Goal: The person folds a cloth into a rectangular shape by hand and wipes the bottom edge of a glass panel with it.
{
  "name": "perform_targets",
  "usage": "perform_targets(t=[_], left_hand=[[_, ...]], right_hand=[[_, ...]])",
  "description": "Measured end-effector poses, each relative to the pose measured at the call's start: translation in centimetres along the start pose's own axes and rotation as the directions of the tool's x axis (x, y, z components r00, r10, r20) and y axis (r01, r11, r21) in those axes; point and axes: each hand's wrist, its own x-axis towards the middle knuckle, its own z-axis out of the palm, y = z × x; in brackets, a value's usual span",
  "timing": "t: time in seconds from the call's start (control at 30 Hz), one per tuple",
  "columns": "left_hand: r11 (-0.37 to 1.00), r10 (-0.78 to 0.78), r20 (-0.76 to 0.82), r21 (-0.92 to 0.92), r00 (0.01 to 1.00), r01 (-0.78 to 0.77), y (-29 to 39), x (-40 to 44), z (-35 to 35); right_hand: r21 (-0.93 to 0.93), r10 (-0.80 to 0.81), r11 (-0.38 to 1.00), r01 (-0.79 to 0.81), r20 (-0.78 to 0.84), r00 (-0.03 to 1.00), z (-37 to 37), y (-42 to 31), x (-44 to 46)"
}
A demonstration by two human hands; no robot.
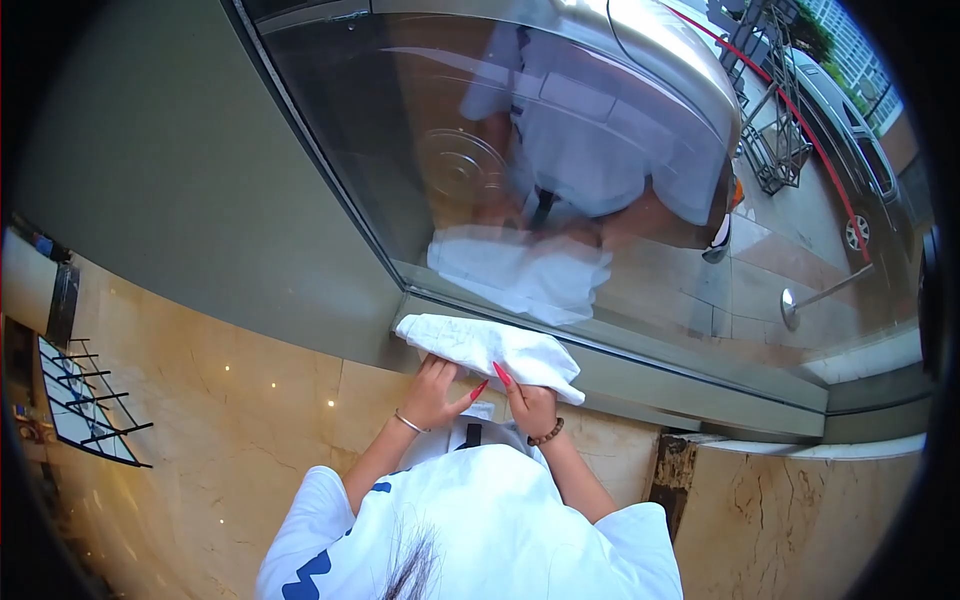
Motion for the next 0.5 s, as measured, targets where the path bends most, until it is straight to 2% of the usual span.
perform_targets(t=[0.07, 0.1, 0.13, 0.17, 0.23, 0.3, 0.33, 0.37, 0.43, 0.47, 0.5], left_hand=[[0.991, 0.065, -0.057, -0.117, 0.996, -0.071, -4.9, -0.9, -0.3], [0.991, 0.061, -0.058, -0.119, 0.996, -0.068, -8.0, -1.6, -0.8], [0.972, -0.005, -0.077, -0.233, 0.997, -0.013, -11.3, -2.4, -1.5], [0.938, -0.072, -0.088, -0.346, 0.993, 0.038, -15.0, -3.2, -2.3], [0.918, -0.117, -0.103, -0.390, 0.988, 0.068, -23.0, -5.1, -4.4], [0.787, -0.316, -0.040, -0.570, 0.948, 0.238, -31.0, -7.1, -6.8], [0.801, -0.321, -0.178, -0.575, 0.930, 0.166, -34.7, -7.9, -7.4], [0.799, -0.324, -0.178, -0.577, 0.929, 0.168, -39.0, -9.1, -8.3], [0.588, -0.484, 0.039, -0.726, 0.874, 0.357, -46.6, -11.4, -9.7], [0.585, -0.487, 0.039, -0.727, 0.873, 0.359, -49.7, -12.2, -10.3], [0.470, -0.544, 0.087, -0.793, 0.835, 0.389, -52.3, -13.0, -10.7]], right_hand=[[0.016, 0.025, 1.000, -0.024, -0.033, 0.999, 3.6, -1.0, 0.6], [0.037, 0.042, 0.999, -0.040, -0.064, 0.997, 6.2, -1.5, 1.4], [0.014, -0.049, 0.999, 0.051, -0.140, 0.989, 9.3, -2.1, 2.4], [0.013, -0.049, 0.999, 0.051, -0.135, 0.990, 12.7, -2.8, 3.5], [0.014, -0.032, 0.999, 0.034, -0.091, 0.995, 20.2, -4.9, 5.7], [-0.008, -0.036, 0.999, 0.036, -0.046, 0.998, 28.6, -7.1, 8.0], [0.004, -0.050, 0.999, 0.050, -0.024, 0.998, 33.1, -7.9, 8.8], [0.017, -0.064, 0.998, 0.064, -0.001, 0.998, 37.3, -8.7, 9.8], [0.028, -0.074, 0.997, 0.073, 0.024, 0.997, 44.5, -10.1, 11.3], [0.038, -0.064, 0.997, 0.062, 0.034, 0.997, 47.4, -10.7, 11.7], [0.047, -0.054, 0.998, 0.052, 0.045, 0.998, 49.8, -11.2, 12.0]])
